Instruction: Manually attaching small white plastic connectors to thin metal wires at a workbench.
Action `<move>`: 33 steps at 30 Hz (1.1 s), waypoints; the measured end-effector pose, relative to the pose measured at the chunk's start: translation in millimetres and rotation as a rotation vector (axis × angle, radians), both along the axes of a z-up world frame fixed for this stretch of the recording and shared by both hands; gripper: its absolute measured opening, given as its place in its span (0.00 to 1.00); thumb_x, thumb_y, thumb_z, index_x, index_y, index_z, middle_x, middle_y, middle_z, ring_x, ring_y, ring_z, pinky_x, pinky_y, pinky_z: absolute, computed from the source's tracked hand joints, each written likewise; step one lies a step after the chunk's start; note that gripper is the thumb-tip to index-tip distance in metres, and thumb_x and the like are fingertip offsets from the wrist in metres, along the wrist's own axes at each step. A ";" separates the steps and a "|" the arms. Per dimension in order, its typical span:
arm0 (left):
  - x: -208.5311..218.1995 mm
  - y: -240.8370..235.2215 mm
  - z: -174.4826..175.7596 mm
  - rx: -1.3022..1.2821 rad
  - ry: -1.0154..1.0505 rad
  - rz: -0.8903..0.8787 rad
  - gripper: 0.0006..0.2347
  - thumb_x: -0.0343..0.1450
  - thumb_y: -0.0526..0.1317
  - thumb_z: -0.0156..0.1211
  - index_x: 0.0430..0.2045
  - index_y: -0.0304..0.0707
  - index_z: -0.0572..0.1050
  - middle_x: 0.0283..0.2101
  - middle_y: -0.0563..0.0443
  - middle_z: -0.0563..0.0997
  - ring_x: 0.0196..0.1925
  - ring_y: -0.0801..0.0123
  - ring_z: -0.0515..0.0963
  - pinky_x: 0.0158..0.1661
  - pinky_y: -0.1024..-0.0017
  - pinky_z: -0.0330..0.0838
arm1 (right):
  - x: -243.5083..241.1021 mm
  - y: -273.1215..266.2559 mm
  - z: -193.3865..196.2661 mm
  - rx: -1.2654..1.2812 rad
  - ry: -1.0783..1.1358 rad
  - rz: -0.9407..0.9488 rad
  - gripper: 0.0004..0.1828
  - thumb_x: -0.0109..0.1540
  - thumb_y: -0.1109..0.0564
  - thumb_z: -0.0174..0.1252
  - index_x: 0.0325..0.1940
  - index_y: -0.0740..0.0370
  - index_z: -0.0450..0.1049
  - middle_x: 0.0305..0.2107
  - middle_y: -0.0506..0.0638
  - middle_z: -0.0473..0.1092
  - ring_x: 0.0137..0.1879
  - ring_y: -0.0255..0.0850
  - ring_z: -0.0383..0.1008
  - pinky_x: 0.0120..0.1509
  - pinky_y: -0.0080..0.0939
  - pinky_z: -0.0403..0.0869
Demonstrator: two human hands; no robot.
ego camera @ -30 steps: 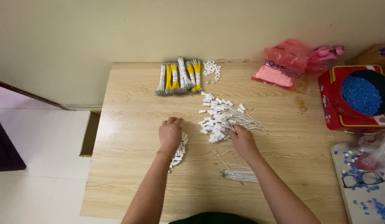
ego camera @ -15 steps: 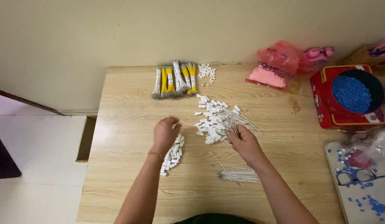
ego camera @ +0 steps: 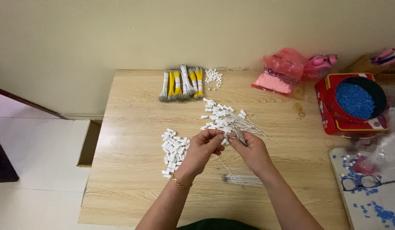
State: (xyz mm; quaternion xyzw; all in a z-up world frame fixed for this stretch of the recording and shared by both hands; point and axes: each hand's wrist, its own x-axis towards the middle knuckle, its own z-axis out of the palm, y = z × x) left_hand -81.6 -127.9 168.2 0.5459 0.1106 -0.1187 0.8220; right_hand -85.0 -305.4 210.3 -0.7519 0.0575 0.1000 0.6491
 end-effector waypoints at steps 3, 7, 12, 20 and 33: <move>-1.9 -0.4 0.6 0.015 -0.013 0.012 0.09 0.71 0.38 0.68 0.39 0.32 0.80 0.34 0.47 0.82 0.28 0.69 0.84 0.27 0.79 0.81 | -1.5 -0.2 8.7 -0.027 -0.015 0.041 0.06 0.61 0.61 0.66 0.40 0.65 0.82 0.17 0.45 0.63 0.27 0.31 0.57 0.30 0.32 0.58; -5.3 -1.4 3.3 -0.020 -0.011 0.035 0.09 0.71 0.38 0.68 0.40 0.33 0.80 0.34 0.47 0.81 0.28 0.69 0.83 0.28 0.78 0.80 | -7.3 3.1 21.8 -0.013 -0.011 0.053 0.04 0.62 0.60 0.66 0.36 0.64 0.82 0.15 0.48 0.67 0.25 0.31 0.59 0.29 0.31 0.59; -10.0 -2.6 3.9 0.004 -0.003 0.057 0.08 0.71 0.38 0.68 0.40 0.34 0.80 0.34 0.48 0.81 0.28 0.70 0.82 0.28 0.78 0.79 | -7.5 0.1 23.8 -0.021 -0.008 0.050 0.07 0.63 0.56 0.65 0.34 0.63 0.80 0.15 0.48 0.68 0.22 0.30 0.60 0.27 0.29 0.61; -18.1 -11.0 11.1 -0.133 0.095 0.060 0.10 0.74 0.35 0.60 0.47 0.31 0.78 0.38 0.44 0.82 0.33 0.61 0.86 0.34 0.72 0.83 | -3.8 0.5 15.4 -0.063 -0.028 0.026 0.07 0.61 0.59 0.67 0.31 0.65 0.79 0.13 0.48 0.66 0.21 0.32 0.59 0.25 0.31 0.59; -10.5 -1.9 4.1 -0.437 0.269 0.174 0.10 0.74 0.34 0.59 0.50 0.37 0.73 0.46 0.42 0.84 0.45 0.55 0.86 0.49 0.59 0.83 | -3.9 9.4 22.4 -0.184 -0.042 0.023 0.09 0.59 0.59 0.67 0.27 0.64 0.78 0.12 0.47 0.63 0.21 0.34 0.57 0.25 0.34 0.57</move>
